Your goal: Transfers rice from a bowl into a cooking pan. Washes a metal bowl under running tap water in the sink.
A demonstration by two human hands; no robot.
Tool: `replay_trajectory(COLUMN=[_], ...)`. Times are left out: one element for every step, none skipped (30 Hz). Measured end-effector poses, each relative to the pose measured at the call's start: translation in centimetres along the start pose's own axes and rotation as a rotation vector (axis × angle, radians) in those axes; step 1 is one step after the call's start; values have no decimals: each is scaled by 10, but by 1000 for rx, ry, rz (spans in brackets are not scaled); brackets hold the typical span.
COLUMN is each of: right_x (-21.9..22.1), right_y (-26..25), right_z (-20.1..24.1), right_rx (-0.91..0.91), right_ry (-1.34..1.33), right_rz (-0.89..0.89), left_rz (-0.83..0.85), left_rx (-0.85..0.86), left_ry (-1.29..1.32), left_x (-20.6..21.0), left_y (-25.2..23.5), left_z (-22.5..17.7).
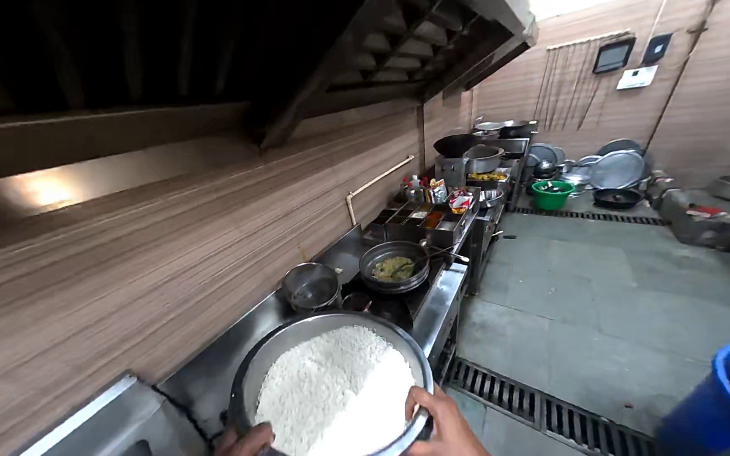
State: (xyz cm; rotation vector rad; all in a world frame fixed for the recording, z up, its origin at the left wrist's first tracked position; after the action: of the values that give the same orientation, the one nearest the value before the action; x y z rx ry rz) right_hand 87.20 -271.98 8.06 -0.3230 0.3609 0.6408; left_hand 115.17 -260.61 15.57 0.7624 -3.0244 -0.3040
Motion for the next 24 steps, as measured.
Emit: replay_trajectory(right_x=[-16, -33, -48, -62, -76, -89, -102, -112, -121, -131, -141, -148, -152, -157, -162, -166, -168, -169, -169, -169, -169, -168, -168, -166], right_y=[-31, -61, -89, -116, -143, -171, -198, -222, -245, -267, -290, -311, -329, -344, -356, -368, -378, -387, -395, -400, -404, -407, -410, -413], right_z=[-8, -18, -29, -42, -57, -75, -93, -113, -133, -154, -175, -193, -209, -225, -240, -255, -268, -278, -286, -292, -296, -298, -299, -300], right_rx=[40, 72, 96, 123, 143, 156, 172, 186, 189, 171, 148, 149, 164, 189, 215, 226, 227, 228, 239, 261, 289, 324, 355, 380], right_ry=[6, 10, 11, 3, -8, -22, -53, -99, -159, -217, -267, -307, -339, -371, -407, -457, -521, -603, -694, -790, -895, -1000, -1086, -1152], right_rz=[8, 16, 19, 23, 19, 14, 17, 26, 35, 37, 44, 72, 101, 126, 146, 155, 154, 156, 158, 160, 157, 150, 134, 116], left_rz=[-14, -21, -24, -23, -26, -31, -39, -50, -65, -84, -103, -124, -138, -141, -142, -144, -138, -137, -142, -143, -143, -139, -132, -124], left_rx=[-40, -68, -86, -93, -94, -98, -108, -124, -146, -169, -191, -210, -231, -253, -274, -294, -315, -334, -348, -366, -388, -409, -423, -429], left_ry=[-5, -4, -4, -8, -17, -33, -57, -79, -104, -128, -154, -184, -218, -256, -297, -334, -368, -395, -426, -458, -487, -518, -548, -576], left_x=[18, 38, 57, 77, 95, 112, 127, 141, 156, 172, 189, 203, 216, 229, 243, 256, 267, 278, 289, 300, 312, 322, 330, 337], left_y=[-31, -61, -89, -118, -147, -177, -207, -236, -263, -290, -315, -338, -359, -380, -400, -418, -434, -448, -461, -471, -480, -490, -499, -509], left_z=[-18, -33, -45, -55, -63, -69, -75, -78, -81, -85, -89, -94, -99, -103, -107, -111, -114, -119, -124, -129, -134, -139, -144, -148])
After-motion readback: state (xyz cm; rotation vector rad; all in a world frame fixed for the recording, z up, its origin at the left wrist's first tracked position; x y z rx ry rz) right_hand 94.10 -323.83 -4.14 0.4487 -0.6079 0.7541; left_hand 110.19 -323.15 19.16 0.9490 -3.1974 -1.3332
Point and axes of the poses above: each hand's wrist, its own y-axis away from the middle knuckle, its own x-axis out of the palm, z = x × y, the point moved 4 cm from there along -y, towards the middle knuckle, and after that the axes turned 10 degrees about z, right-handed, at the moved point
